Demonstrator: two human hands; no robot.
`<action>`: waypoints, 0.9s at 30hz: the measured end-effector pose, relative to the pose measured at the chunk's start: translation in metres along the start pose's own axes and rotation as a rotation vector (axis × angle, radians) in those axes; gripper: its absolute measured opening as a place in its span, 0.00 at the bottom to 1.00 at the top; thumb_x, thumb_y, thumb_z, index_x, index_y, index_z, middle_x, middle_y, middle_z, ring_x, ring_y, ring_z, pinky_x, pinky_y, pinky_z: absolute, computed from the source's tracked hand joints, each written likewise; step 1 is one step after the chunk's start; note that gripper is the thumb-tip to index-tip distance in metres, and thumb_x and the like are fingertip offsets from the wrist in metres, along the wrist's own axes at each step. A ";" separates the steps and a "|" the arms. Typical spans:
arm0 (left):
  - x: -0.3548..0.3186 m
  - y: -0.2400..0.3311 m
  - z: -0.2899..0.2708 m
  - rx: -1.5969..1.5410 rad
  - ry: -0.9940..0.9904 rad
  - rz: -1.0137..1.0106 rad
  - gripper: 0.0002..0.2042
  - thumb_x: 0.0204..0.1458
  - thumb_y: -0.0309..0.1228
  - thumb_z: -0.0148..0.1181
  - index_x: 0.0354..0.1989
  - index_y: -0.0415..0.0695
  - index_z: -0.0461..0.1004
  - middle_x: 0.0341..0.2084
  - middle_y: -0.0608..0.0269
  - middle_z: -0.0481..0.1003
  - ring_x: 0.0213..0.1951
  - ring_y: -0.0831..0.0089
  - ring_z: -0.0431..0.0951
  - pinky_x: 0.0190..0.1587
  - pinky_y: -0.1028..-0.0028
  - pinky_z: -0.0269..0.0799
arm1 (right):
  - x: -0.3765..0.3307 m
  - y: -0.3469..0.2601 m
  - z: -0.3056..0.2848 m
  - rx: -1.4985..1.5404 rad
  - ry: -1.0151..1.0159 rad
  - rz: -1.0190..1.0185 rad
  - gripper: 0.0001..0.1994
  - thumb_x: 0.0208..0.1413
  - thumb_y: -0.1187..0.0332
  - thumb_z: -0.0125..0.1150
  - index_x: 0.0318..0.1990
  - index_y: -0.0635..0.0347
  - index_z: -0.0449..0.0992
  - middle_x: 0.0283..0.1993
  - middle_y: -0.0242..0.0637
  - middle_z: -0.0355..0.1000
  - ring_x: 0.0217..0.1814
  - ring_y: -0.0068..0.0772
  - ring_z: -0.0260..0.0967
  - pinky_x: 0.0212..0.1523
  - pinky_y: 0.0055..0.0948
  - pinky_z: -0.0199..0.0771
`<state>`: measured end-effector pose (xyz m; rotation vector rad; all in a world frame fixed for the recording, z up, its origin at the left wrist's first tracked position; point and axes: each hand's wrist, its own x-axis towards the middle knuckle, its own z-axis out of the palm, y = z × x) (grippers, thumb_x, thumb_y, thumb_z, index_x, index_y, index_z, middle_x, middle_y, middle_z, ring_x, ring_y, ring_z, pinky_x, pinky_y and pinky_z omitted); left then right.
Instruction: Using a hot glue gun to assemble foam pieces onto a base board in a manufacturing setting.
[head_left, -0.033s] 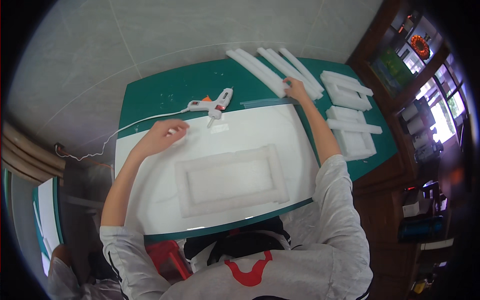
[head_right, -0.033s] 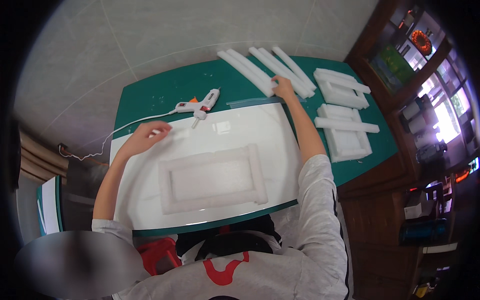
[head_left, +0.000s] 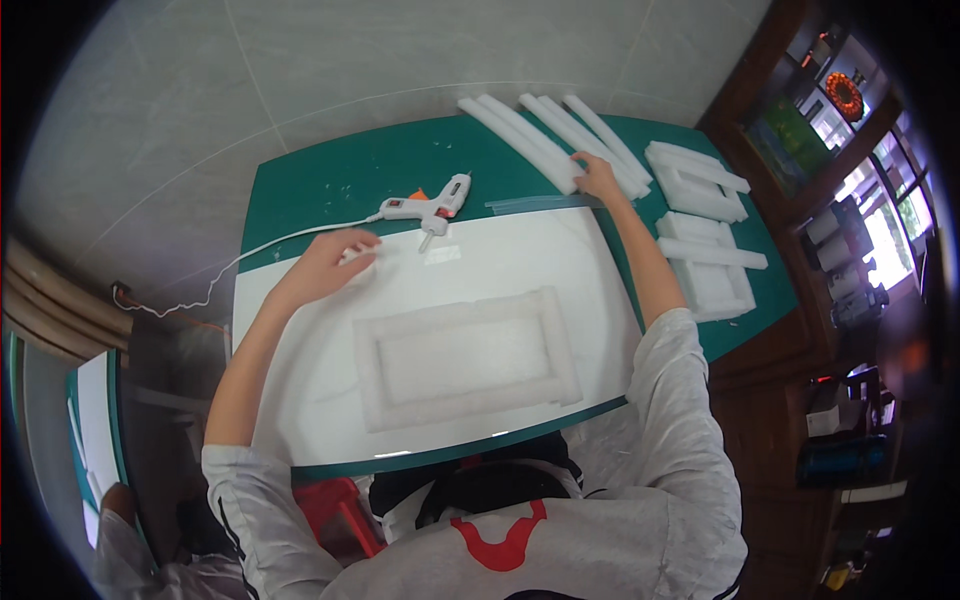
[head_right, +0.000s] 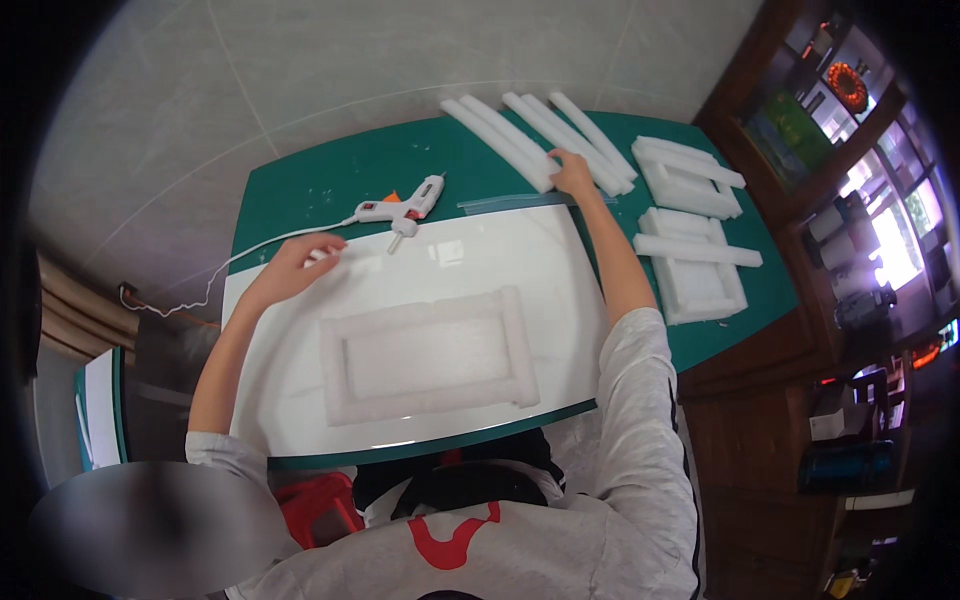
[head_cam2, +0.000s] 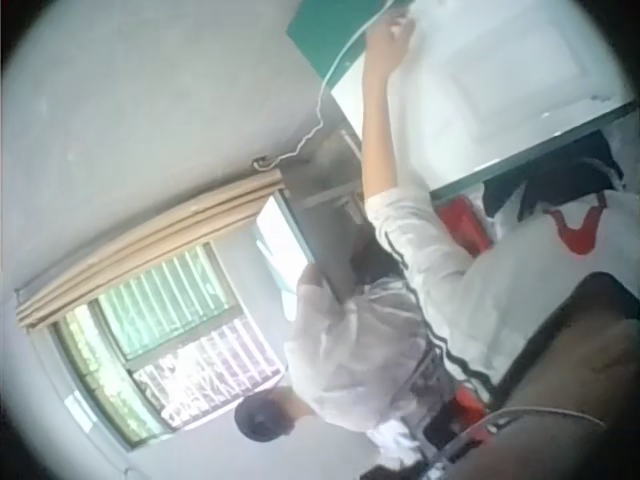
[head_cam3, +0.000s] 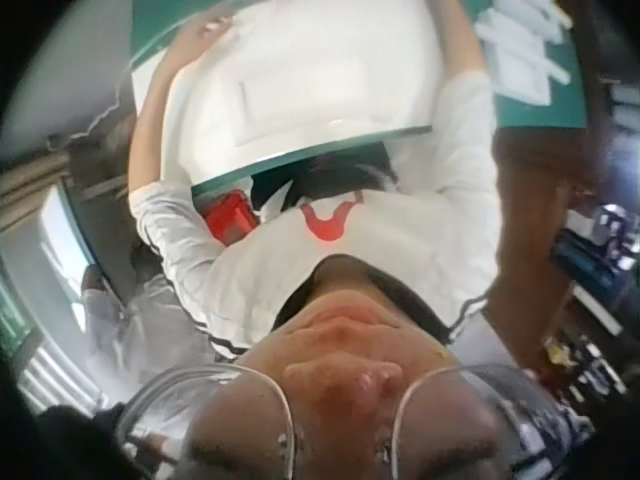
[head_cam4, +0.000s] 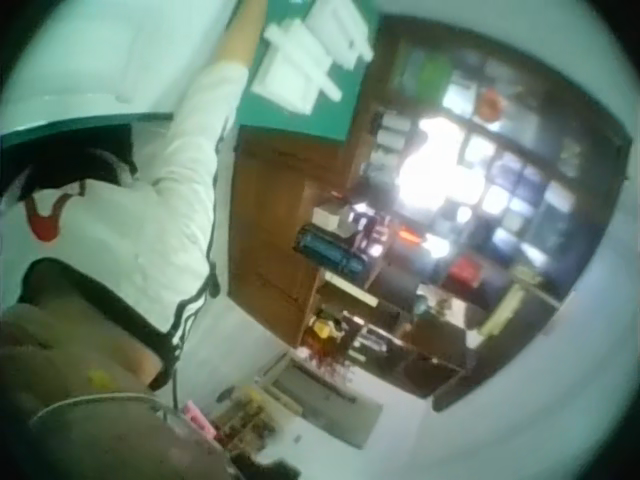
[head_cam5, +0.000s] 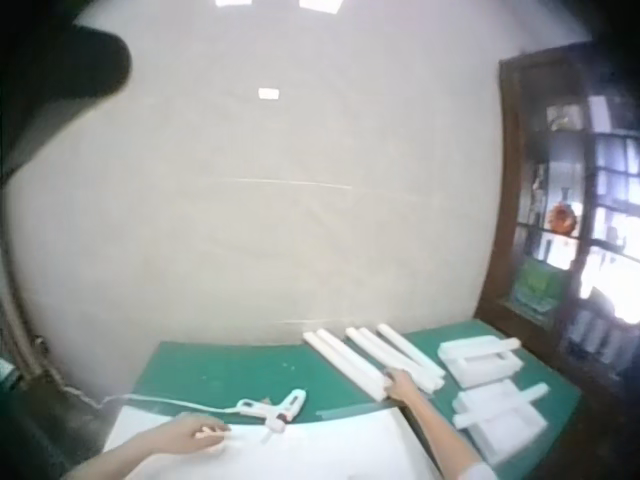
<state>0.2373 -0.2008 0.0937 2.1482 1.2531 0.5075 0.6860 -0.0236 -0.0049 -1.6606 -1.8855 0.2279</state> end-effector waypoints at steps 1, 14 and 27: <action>0.004 -0.008 0.002 0.002 0.007 -0.016 0.12 0.49 0.30 0.50 0.42 0.43 0.70 0.38 0.59 0.71 0.40 0.69 0.70 0.43 0.74 0.65 | 0.003 -0.001 0.004 -0.078 0.045 -0.006 0.15 0.32 0.73 0.60 0.35 0.55 0.74 0.28 0.46 0.70 0.32 0.41 0.70 0.36 0.33 0.70; 0.105 -0.058 0.024 0.590 -0.038 -0.094 0.28 0.45 0.37 0.57 0.56 0.55 0.56 0.57 0.68 0.54 0.57 0.63 0.54 0.54 0.52 0.52 | -0.063 -0.084 -0.082 0.269 0.362 0.068 0.15 0.39 0.72 0.58 0.38 0.64 0.67 0.34 0.36 0.71 0.34 0.27 0.67 0.35 0.23 0.67; 0.140 -0.056 0.030 0.453 -0.231 0.167 0.20 0.45 0.32 0.54 0.49 0.44 0.64 0.49 0.60 0.61 0.48 0.62 0.63 0.50 0.70 0.61 | -0.255 -0.093 -0.142 0.671 0.201 0.005 0.21 0.44 0.77 0.57 0.46 0.61 0.57 0.37 0.38 0.65 0.41 0.26 0.62 0.41 0.23 0.61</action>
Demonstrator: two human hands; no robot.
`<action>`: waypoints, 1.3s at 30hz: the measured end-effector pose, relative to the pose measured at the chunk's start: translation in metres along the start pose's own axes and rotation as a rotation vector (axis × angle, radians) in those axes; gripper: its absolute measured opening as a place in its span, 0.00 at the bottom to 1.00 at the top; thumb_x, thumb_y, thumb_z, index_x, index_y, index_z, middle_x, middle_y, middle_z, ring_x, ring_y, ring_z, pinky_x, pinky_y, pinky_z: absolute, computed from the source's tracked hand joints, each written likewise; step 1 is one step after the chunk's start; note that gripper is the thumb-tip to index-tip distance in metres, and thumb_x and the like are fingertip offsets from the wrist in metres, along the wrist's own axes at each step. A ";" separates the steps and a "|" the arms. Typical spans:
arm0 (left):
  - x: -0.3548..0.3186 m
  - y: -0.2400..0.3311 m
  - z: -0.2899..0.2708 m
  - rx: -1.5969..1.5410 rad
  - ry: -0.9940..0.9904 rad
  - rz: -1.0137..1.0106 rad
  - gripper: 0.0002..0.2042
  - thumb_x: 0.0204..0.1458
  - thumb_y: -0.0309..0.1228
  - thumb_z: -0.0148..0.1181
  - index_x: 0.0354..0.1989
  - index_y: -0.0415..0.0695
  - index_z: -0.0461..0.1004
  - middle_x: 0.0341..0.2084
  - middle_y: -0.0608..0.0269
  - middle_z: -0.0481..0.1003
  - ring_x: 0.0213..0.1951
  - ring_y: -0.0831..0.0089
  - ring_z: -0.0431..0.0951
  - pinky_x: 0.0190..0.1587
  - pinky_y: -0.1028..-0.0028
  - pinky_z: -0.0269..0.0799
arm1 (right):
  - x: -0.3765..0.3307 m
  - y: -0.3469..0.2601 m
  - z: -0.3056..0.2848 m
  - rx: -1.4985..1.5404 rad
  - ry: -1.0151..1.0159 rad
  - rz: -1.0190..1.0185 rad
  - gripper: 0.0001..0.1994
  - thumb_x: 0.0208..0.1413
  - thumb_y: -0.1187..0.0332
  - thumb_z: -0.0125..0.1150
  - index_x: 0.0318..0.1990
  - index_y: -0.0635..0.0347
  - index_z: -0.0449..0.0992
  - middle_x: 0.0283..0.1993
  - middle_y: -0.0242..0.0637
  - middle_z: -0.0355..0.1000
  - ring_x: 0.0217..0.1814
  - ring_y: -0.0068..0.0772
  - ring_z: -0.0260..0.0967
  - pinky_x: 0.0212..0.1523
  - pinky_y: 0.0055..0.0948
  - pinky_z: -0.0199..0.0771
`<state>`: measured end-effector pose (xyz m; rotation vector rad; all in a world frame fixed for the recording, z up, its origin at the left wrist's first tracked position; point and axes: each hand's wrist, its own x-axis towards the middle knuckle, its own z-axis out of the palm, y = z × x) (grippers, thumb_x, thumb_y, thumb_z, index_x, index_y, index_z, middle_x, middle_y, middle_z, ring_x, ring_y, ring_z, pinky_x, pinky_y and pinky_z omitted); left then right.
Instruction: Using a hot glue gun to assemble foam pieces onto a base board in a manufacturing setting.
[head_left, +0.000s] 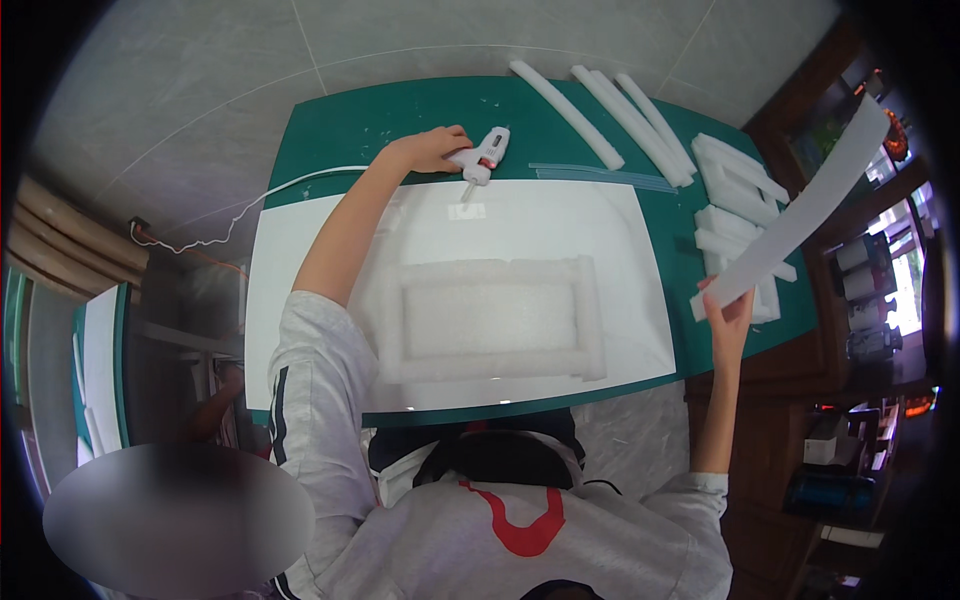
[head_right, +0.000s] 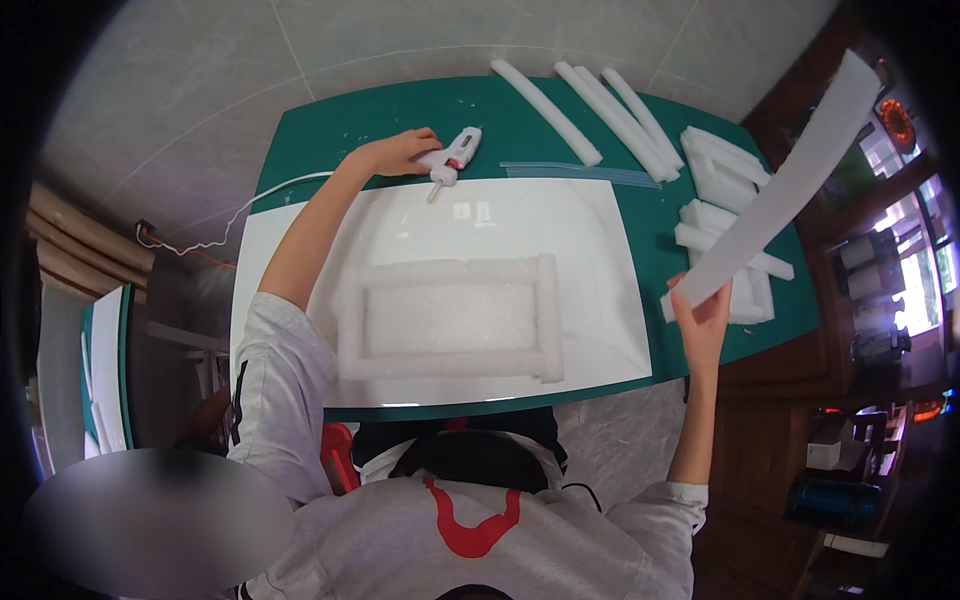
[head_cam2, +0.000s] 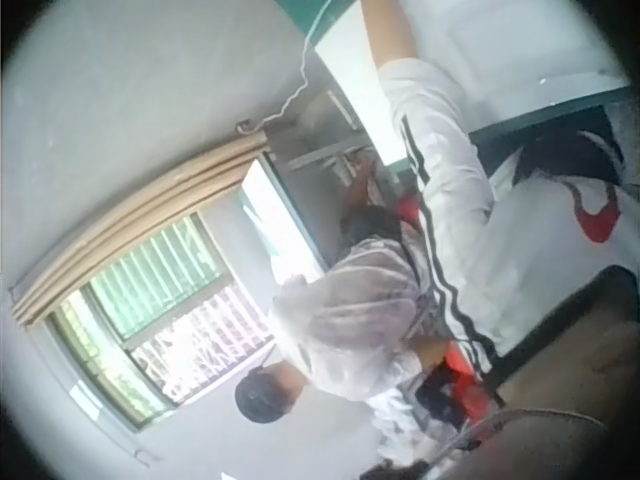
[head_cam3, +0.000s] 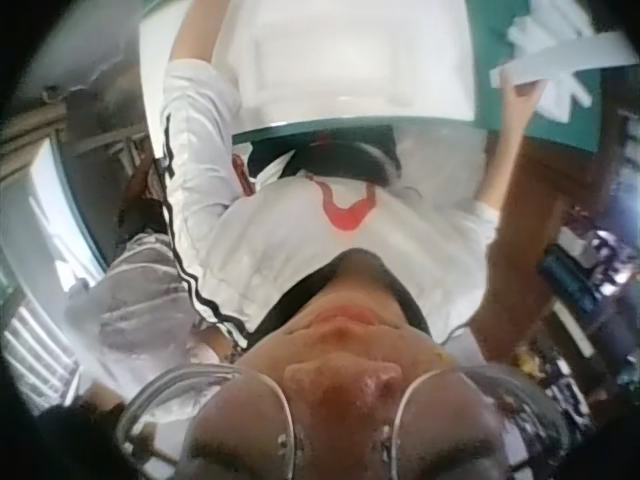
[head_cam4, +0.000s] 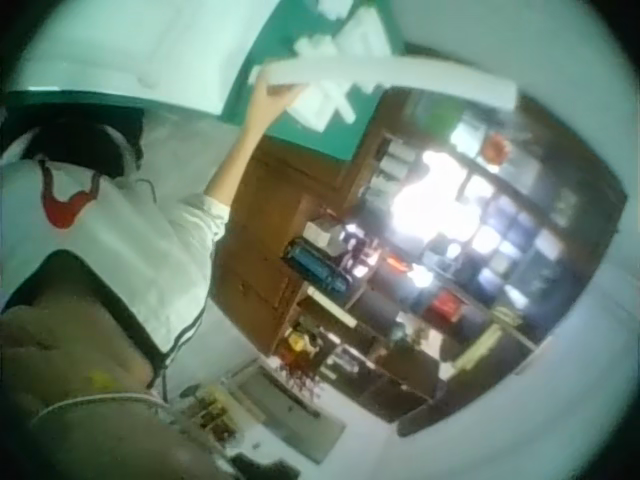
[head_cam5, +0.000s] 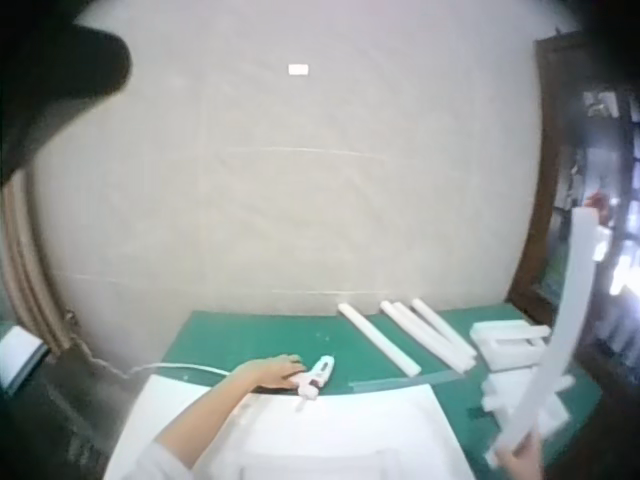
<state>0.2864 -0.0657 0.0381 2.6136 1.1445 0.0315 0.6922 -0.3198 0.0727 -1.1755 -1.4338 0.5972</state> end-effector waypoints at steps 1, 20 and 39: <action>-0.003 -0.001 -0.002 0.023 0.030 -0.024 0.19 0.45 0.31 0.53 0.48 0.42 0.65 0.47 0.57 0.62 0.47 0.61 0.64 0.48 0.69 0.62 | -0.007 0.000 0.002 -0.007 0.013 -0.002 0.21 0.44 0.77 0.57 0.46 0.61 0.57 0.35 0.37 0.64 0.41 0.27 0.62 0.42 0.24 0.61; -0.276 0.062 -0.039 -0.919 0.382 -0.175 0.20 0.53 0.39 0.43 0.48 0.37 0.62 0.36 0.58 0.70 0.28 0.75 0.72 0.23 0.80 0.65 | -0.124 -0.054 0.149 0.843 -0.700 0.290 0.16 0.50 0.57 0.51 0.33 0.58 0.55 0.47 0.55 0.61 0.51 0.44 0.61 0.50 0.40 0.61; -0.305 0.085 -0.015 -0.954 0.272 -0.361 0.14 0.41 0.27 0.57 0.38 0.38 0.67 0.25 0.63 0.71 0.17 0.82 0.65 0.18 0.81 0.61 | -0.083 -0.027 0.188 0.586 -0.570 0.041 0.09 0.49 0.68 0.51 0.35 0.59 0.59 0.47 0.48 0.63 0.51 0.37 0.61 0.49 0.33 0.59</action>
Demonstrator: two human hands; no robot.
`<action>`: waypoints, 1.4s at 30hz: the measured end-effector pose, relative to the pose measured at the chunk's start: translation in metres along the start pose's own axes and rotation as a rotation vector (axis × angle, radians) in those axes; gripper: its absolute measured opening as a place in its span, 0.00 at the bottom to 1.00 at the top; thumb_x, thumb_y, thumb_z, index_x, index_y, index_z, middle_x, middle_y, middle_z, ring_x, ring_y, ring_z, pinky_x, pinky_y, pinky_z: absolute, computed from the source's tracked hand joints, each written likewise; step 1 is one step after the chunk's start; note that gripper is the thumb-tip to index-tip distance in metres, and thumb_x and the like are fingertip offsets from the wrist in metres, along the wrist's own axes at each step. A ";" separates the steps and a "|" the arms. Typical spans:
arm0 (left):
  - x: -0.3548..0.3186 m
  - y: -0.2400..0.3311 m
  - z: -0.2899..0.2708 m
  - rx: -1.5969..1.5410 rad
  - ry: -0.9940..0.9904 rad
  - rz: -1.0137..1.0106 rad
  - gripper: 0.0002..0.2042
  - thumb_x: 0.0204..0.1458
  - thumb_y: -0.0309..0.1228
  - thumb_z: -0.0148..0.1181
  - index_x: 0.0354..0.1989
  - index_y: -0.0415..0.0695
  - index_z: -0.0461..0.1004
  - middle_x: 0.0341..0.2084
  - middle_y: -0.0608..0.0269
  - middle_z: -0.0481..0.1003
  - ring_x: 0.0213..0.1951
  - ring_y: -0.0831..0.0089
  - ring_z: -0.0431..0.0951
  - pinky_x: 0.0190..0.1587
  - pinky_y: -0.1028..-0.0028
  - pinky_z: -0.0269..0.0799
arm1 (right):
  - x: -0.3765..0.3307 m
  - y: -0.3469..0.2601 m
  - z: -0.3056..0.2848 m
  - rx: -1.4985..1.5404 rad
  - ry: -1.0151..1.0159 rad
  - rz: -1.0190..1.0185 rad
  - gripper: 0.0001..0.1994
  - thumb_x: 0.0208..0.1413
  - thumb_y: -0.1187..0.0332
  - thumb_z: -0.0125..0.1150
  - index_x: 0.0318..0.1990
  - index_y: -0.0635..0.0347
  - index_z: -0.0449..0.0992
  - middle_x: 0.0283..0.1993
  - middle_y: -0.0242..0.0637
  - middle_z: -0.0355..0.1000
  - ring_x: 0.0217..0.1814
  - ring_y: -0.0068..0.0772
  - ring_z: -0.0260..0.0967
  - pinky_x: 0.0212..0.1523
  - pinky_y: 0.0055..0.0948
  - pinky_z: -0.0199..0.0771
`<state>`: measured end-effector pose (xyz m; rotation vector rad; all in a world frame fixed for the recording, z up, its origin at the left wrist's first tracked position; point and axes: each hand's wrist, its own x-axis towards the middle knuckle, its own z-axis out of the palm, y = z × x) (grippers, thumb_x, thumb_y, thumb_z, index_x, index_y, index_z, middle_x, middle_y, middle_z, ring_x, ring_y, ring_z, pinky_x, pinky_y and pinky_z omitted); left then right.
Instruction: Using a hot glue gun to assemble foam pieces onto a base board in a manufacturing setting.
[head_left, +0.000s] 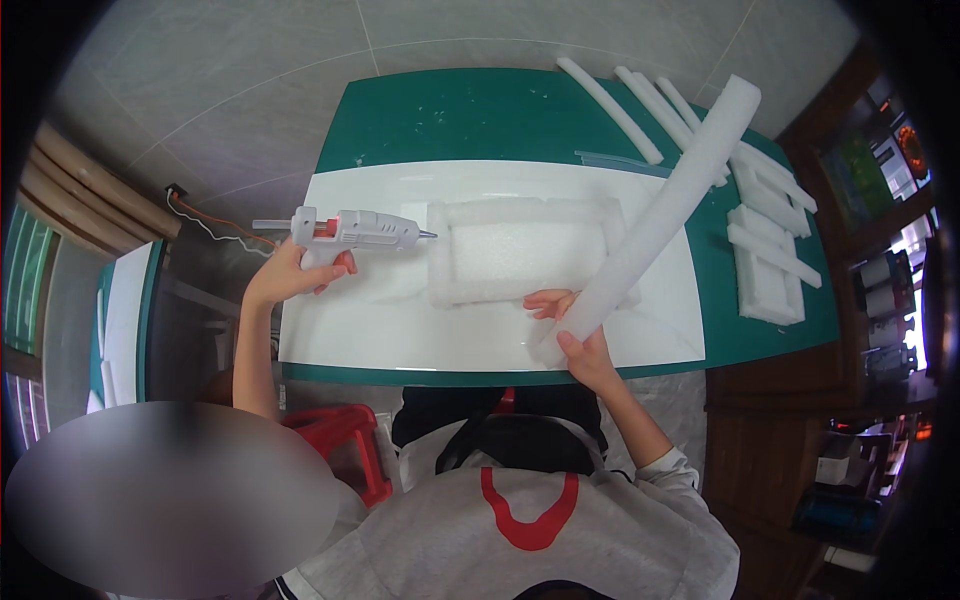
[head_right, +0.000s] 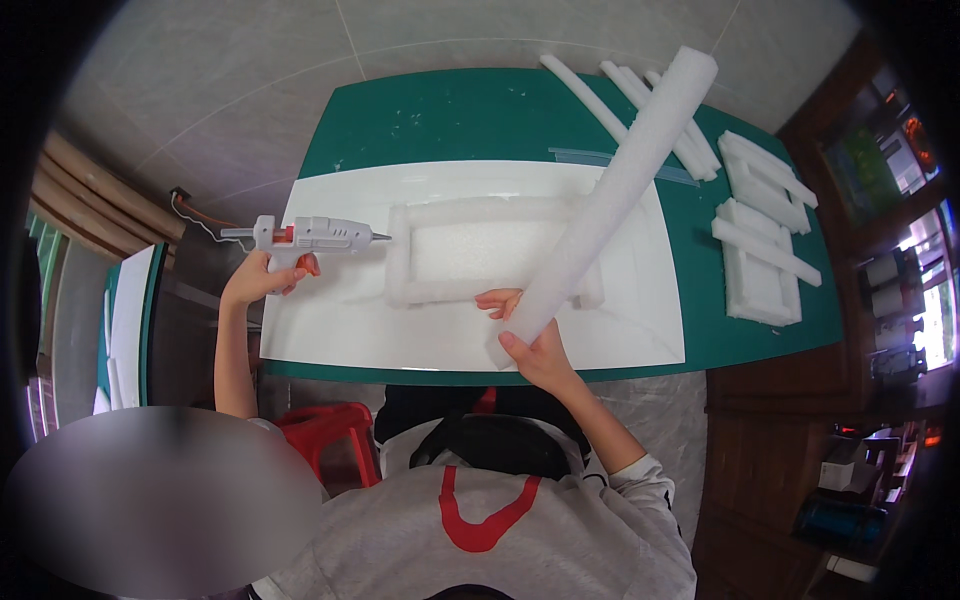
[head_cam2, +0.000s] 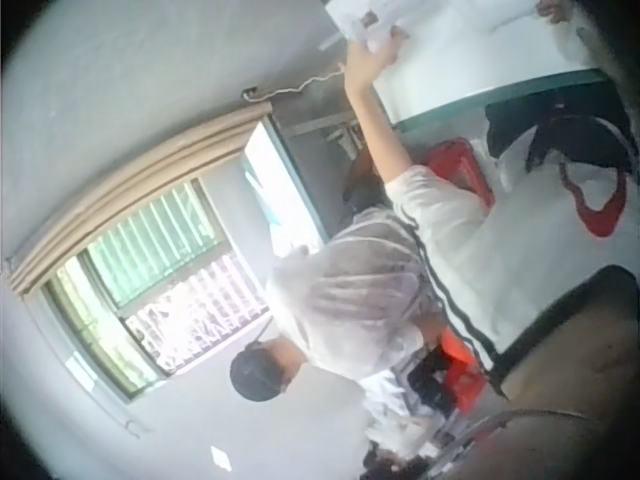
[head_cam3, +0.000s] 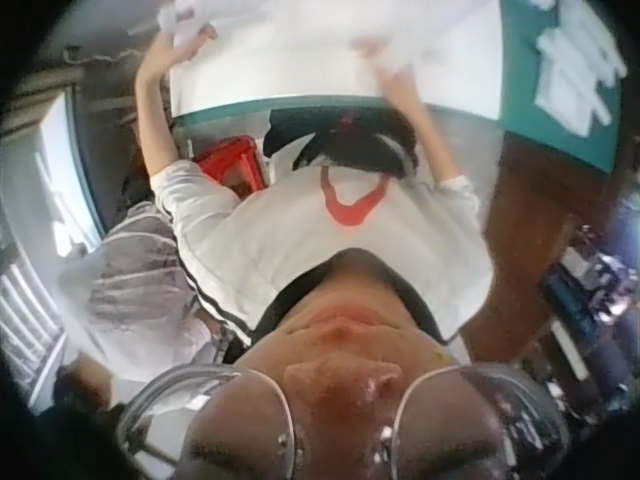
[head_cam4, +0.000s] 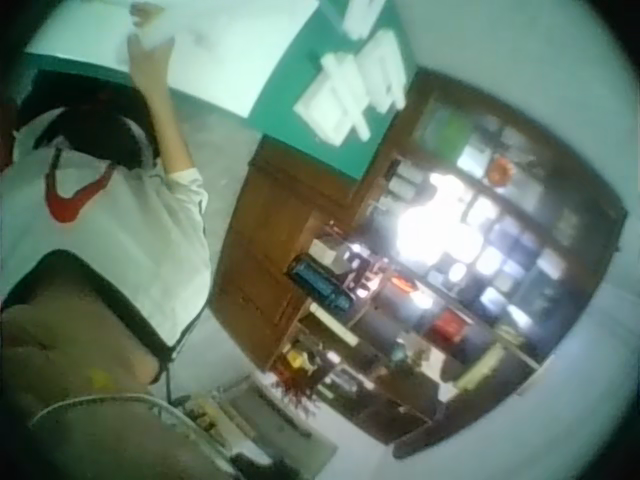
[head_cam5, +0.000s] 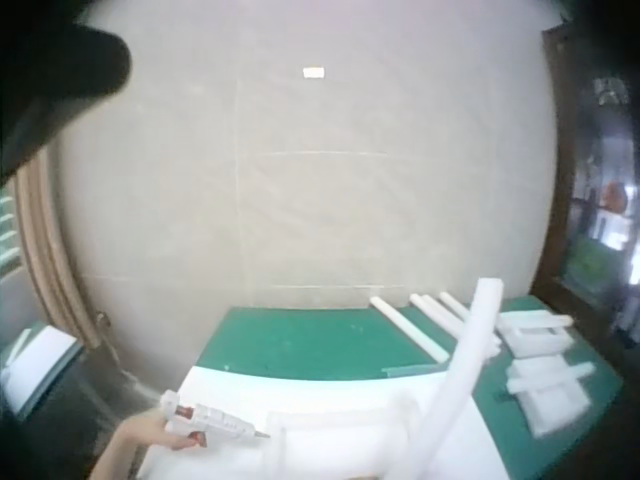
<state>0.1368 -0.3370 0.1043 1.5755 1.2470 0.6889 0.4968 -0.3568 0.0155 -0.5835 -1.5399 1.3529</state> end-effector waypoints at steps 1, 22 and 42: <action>0.001 0.001 0.002 0.001 -0.002 -0.001 0.14 0.41 0.27 0.57 0.38 0.38 0.67 0.25 0.63 0.71 0.17 0.82 0.65 0.18 0.81 0.61 | 0.000 0.000 0.000 0.003 0.001 -0.003 0.09 0.49 0.68 0.51 0.35 0.59 0.60 0.47 0.47 0.64 0.50 0.37 0.61 0.49 0.32 0.59; 0.004 -0.017 0.001 0.089 0.056 -0.024 0.11 0.43 0.30 0.57 0.34 0.39 0.66 0.23 0.65 0.69 0.21 0.79 0.71 0.16 0.80 0.63 | 0.001 0.005 0.003 0.025 0.038 -0.012 0.10 0.49 0.65 0.53 0.33 0.59 0.61 0.46 0.45 0.64 0.43 0.31 0.63 0.45 0.28 0.61; 0.003 -0.002 0.007 0.056 0.115 0.016 0.11 0.45 0.31 0.57 0.35 0.38 0.69 0.25 0.63 0.73 0.30 0.77 0.73 0.19 0.78 0.67 | 0.001 0.002 0.004 0.024 0.050 -0.006 0.10 0.48 0.66 0.53 0.32 0.59 0.61 0.45 0.45 0.65 0.40 0.29 0.63 0.44 0.27 0.60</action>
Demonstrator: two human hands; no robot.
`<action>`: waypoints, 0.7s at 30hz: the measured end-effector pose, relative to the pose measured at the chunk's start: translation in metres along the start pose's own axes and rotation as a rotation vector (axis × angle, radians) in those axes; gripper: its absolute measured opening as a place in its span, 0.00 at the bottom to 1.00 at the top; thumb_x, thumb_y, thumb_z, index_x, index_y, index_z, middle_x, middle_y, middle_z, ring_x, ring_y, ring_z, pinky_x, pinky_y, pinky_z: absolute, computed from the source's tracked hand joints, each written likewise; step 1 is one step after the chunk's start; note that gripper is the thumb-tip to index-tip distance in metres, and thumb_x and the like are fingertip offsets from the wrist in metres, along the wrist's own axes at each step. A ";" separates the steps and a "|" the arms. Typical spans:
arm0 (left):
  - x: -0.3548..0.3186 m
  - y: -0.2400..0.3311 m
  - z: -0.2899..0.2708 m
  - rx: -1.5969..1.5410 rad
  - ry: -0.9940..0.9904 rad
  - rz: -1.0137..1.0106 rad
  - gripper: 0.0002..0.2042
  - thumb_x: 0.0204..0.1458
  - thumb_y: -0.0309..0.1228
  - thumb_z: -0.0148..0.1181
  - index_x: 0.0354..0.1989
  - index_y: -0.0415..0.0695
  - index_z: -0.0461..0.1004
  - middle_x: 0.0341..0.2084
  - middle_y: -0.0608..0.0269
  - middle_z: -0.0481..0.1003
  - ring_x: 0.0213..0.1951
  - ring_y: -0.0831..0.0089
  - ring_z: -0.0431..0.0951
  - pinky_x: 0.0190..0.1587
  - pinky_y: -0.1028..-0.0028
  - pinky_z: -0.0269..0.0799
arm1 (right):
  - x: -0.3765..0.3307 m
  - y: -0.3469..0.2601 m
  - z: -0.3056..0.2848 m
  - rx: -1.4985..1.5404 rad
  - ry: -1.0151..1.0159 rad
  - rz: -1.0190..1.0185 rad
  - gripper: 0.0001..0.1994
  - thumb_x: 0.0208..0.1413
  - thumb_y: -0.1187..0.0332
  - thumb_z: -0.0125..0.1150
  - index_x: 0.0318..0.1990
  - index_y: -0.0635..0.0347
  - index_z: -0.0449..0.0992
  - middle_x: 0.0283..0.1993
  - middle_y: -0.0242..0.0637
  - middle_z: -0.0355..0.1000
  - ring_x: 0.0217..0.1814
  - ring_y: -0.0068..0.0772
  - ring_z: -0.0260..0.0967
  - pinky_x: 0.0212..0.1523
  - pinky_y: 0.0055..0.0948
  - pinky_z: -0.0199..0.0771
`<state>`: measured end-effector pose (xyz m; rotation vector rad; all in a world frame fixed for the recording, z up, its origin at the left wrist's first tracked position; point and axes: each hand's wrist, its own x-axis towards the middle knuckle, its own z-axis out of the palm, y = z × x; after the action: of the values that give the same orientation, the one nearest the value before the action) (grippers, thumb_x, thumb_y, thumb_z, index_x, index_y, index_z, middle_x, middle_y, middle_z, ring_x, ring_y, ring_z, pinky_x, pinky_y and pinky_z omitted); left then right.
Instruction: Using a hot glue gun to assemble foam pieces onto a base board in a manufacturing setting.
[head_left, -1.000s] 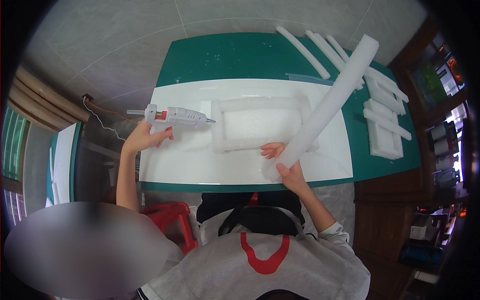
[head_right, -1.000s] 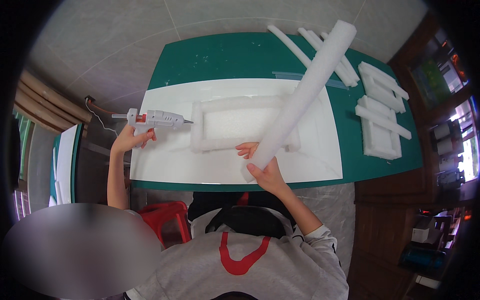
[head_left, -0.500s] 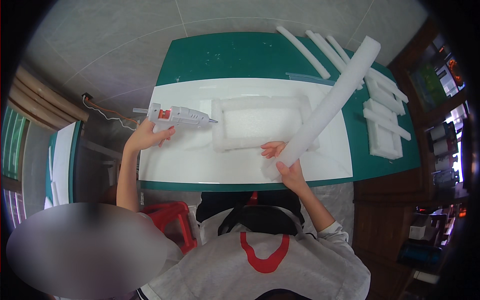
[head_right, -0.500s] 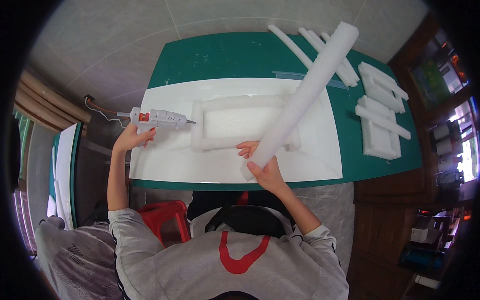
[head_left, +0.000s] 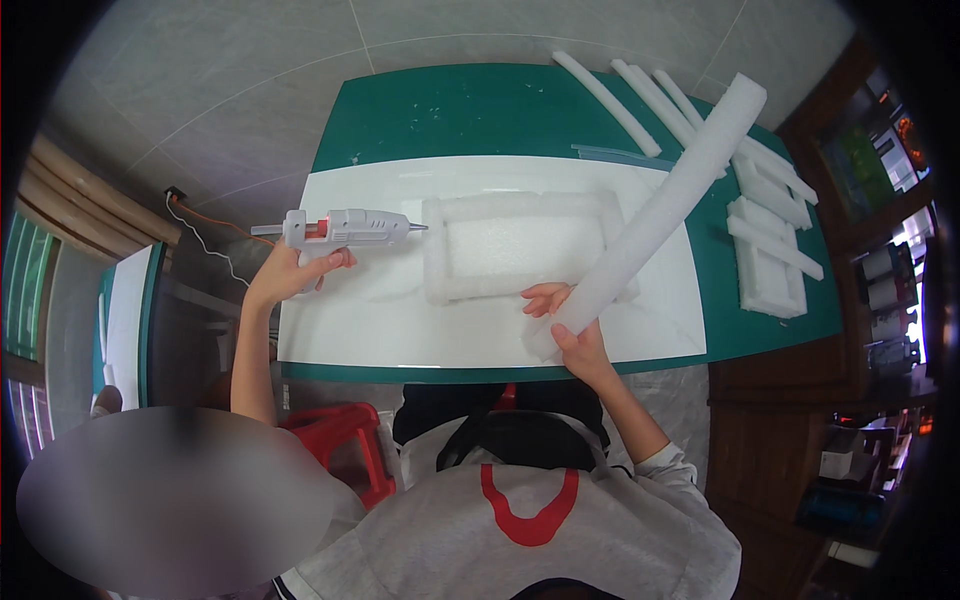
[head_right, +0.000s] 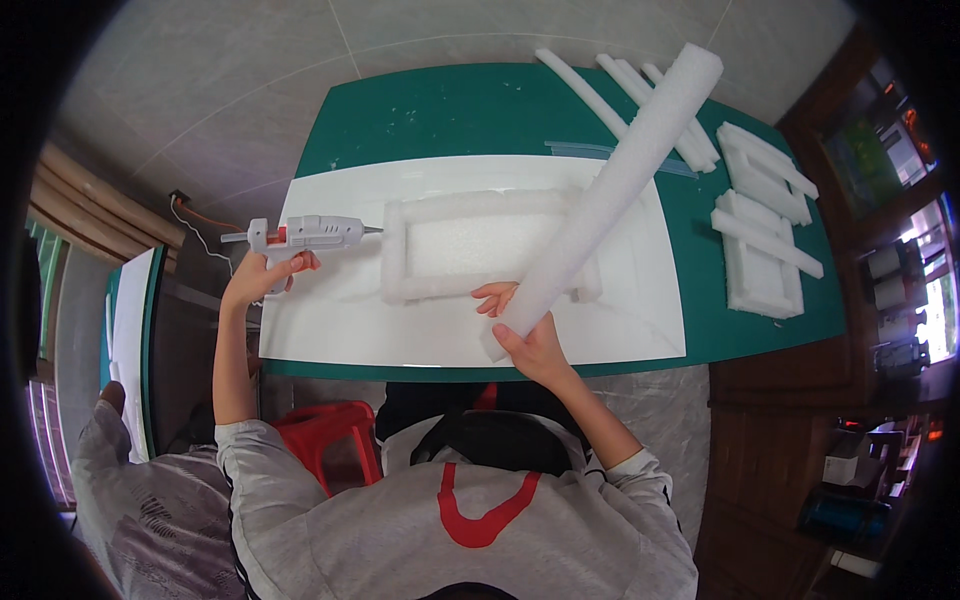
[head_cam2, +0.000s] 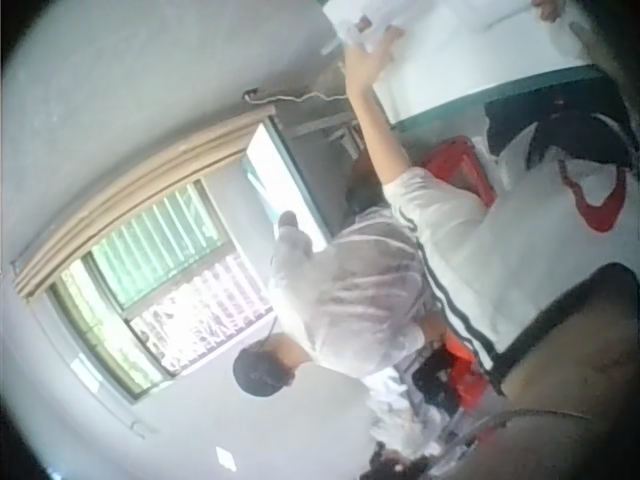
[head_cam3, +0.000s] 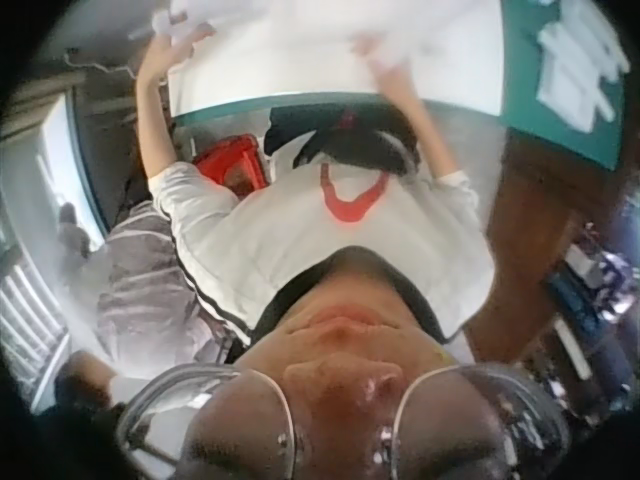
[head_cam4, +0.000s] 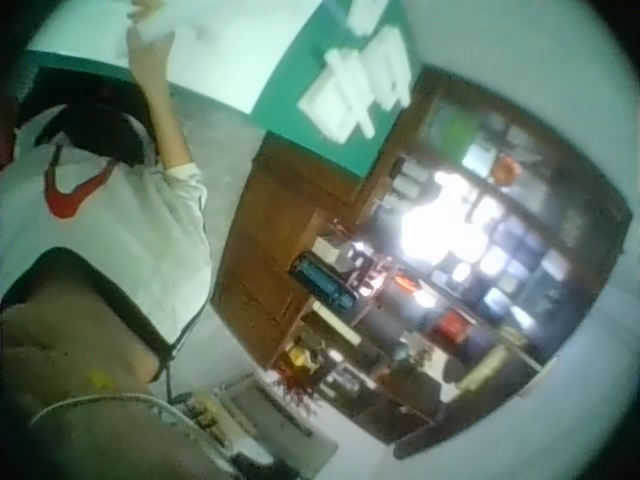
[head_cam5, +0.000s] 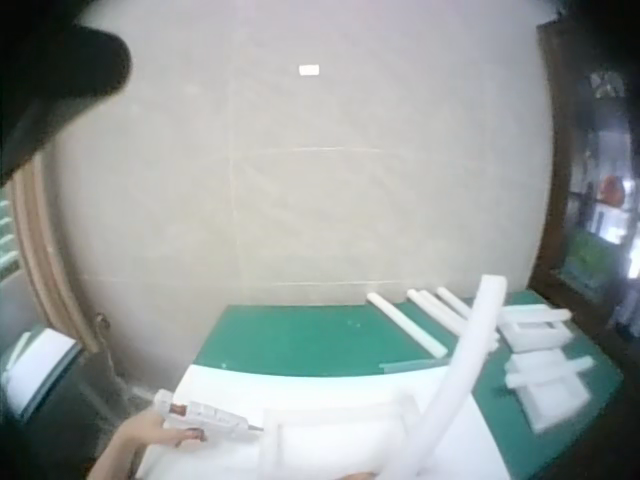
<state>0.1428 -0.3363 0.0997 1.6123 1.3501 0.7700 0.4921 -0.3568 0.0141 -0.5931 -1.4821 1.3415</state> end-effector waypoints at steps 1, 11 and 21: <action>0.000 -0.001 0.000 0.000 -0.001 -0.001 0.11 0.45 0.31 0.57 0.35 0.38 0.69 0.25 0.63 0.73 0.30 0.77 0.73 0.19 0.78 0.67 | 0.000 0.000 -0.001 -0.002 -0.001 -0.004 0.10 0.48 0.66 0.53 0.32 0.59 0.61 0.45 0.45 0.65 0.40 0.29 0.63 0.44 0.27 0.60; 0.002 -0.017 0.002 0.069 -0.046 -0.001 0.13 0.44 0.29 0.56 0.37 0.35 0.66 0.24 0.61 0.71 0.25 0.74 0.74 0.25 0.76 0.70 | -0.001 0.002 -0.001 -0.013 0.001 -0.008 0.10 0.49 0.65 0.53 0.32 0.59 0.61 0.45 0.44 0.65 0.41 0.28 0.62 0.44 0.27 0.59; -0.004 -0.013 0.007 0.046 0.046 -0.085 0.14 0.43 0.27 0.56 0.38 0.35 0.65 0.27 0.62 0.68 0.17 0.77 0.69 0.19 0.77 0.66 | 0.000 0.002 -0.001 -0.004 -0.005 -0.011 0.10 0.49 0.65 0.53 0.33 0.59 0.61 0.45 0.44 0.65 0.40 0.28 0.62 0.44 0.27 0.59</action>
<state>0.1423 -0.3416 0.0855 1.5707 1.4696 0.7341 0.4922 -0.3561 0.0118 -0.5845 -1.4905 1.3327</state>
